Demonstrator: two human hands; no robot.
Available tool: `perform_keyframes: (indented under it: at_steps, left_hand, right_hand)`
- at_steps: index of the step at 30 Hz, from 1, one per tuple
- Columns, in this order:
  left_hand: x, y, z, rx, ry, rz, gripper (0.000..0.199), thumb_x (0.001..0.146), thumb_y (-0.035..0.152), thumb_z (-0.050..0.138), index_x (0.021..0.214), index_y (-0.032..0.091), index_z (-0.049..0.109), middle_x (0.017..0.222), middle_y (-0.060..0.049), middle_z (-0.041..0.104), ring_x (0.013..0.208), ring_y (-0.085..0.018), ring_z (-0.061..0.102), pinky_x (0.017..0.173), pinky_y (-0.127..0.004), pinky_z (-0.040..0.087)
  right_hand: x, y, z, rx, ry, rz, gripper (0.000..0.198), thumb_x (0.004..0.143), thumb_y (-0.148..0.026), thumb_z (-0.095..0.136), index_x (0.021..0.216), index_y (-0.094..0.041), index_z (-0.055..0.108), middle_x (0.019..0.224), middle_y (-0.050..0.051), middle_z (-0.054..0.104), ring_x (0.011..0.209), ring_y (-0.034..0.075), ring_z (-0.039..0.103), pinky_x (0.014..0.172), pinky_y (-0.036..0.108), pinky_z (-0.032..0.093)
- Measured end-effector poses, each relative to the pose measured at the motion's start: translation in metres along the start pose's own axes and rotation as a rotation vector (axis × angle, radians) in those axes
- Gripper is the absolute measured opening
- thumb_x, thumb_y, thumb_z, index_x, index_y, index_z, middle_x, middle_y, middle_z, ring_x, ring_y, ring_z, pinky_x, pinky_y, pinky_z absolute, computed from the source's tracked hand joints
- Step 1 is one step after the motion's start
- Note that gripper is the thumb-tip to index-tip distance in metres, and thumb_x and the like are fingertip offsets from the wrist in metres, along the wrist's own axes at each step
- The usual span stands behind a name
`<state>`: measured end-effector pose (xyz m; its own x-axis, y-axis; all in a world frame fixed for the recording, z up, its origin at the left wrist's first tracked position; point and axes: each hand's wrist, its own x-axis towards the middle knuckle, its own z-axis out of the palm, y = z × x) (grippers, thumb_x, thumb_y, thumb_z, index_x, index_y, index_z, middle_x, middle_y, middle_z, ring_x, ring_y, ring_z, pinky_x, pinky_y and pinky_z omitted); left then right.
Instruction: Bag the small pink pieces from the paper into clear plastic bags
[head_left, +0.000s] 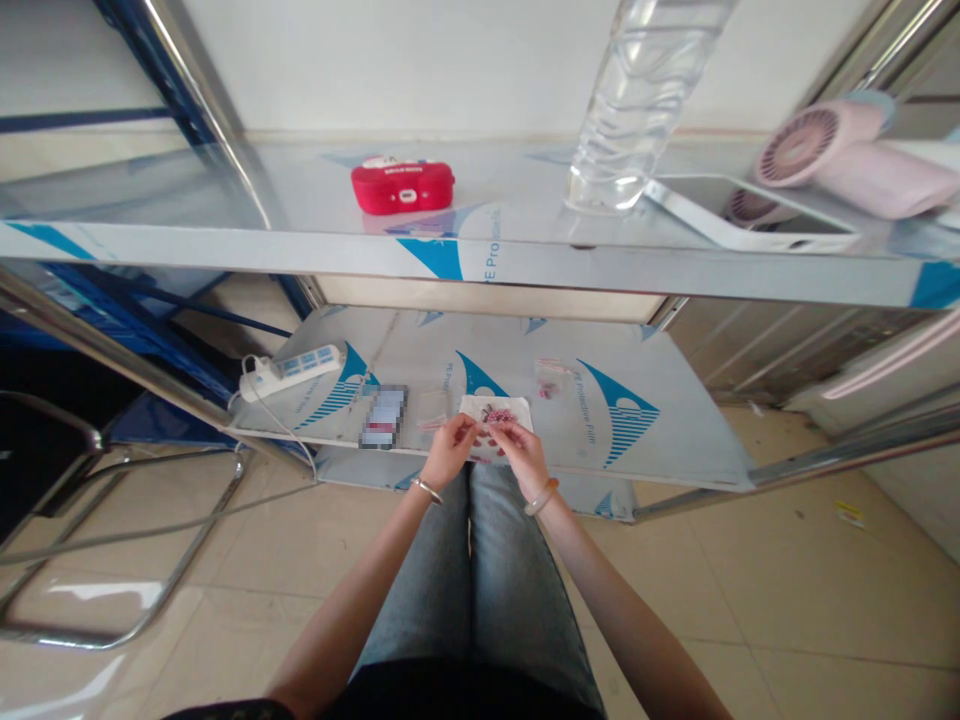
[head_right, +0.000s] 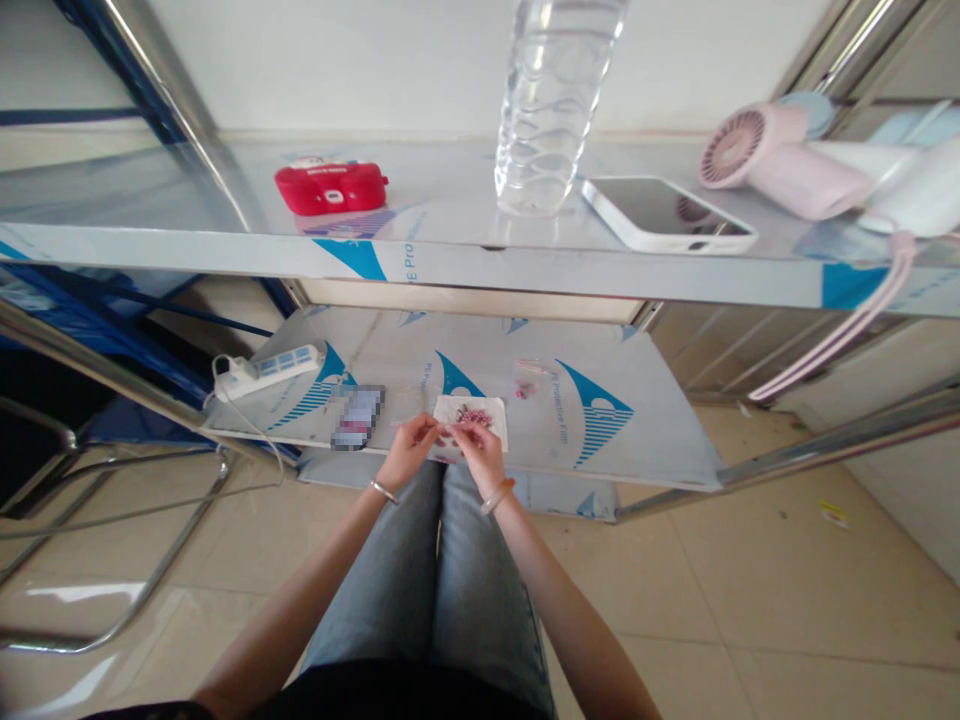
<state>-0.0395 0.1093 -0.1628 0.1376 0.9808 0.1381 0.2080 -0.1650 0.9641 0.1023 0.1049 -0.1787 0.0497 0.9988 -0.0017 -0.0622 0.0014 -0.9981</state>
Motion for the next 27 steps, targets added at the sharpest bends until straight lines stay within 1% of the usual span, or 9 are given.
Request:
perform_keyframes:
  at_steps: [7, 13, 18, 23, 27]
  left_hand:
    - [-0.0008, -0.0011, -0.0016, 0.043, 0.008, 0.027, 0.018, 0.084, 0.029, 0.051, 0.077, 0.015, 0.057, 0.07, -0.003, 0.063, 0.066, -0.013, 0.061, 0.064, -0.024, 0.047]
    - [-0.0005, 0.001, -0.0017, 0.048, 0.02, 0.032, 0.018, 0.083, 0.03, 0.051, 0.075, 0.015, 0.057, 0.07, -0.003, 0.064, 0.066, -0.013, 0.061, 0.064, -0.024, 0.047]
    - [-0.0013, 0.0026, -0.0036, 0.042, 0.002, 0.023, 0.017, 0.082, 0.03, 0.052, 0.077, 0.015, 0.059, 0.071, -0.003, 0.064, 0.066, -0.014, 0.061, 0.063, -0.024, 0.047]
    - [-0.0021, 0.0002, -0.0036, 0.094, -0.007, 0.061, 0.018, 0.083, 0.03, 0.051, 0.079, 0.015, 0.061, 0.071, -0.003, 0.065, 0.066, -0.014, 0.06, 0.063, -0.024, 0.046]
    - [-0.002, -0.0026, -0.0019, 0.126, -0.012, 0.082, 0.018, 0.084, 0.028, 0.049, 0.079, 0.015, 0.06, 0.072, -0.003, 0.064, 0.067, -0.014, 0.059, 0.065, -0.024, 0.046]
  right_hand:
    - [-0.0003, 0.0033, 0.001, -0.042, -0.008, -0.048, 0.024, 0.074, -0.043, 0.063, 0.08, -0.02, 0.067, 0.072, 0.002, 0.066, 0.066, 0.015, 0.058, 0.057, 0.025, 0.044]
    - [-0.0019, 0.001, 0.0031, -0.041, 0.007, -0.044, 0.025, 0.073, -0.045, 0.064, 0.079, -0.021, 0.066, 0.073, 0.002, 0.066, 0.066, 0.016, 0.06, 0.056, 0.025, 0.044]
    - [-0.0032, -0.0029, 0.0029, -0.042, -0.024, -0.029, 0.025, 0.073, -0.045, 0.064, 0.078, -0.021, 0.067, 0.075, 0.003, 0.067, 0.066, 0.017, 0.061, 0.057, 0.026, 0.045]
    - [-0.0003, 0.0018, 0.0019, -0.063, -0.057, -0.072, 0.025, 0.071, -0.045, 0.065, 0.076, -0.021, 0.067, 0.076, 0.004, 0.068, 0.069, 0.018, 0.061, 0.058, 0.027, 0.047]
    - [0.0011, 0.006, 0.0019, -0.065, -0.061, -0.089, 0.024, 0.073, -0.044, 0.064, 0.077, -0.021, 0.066, 0.077, 0.004, 0.068, 0.068, 0.017, 0.061, 0.061, 0.028, 0.047]
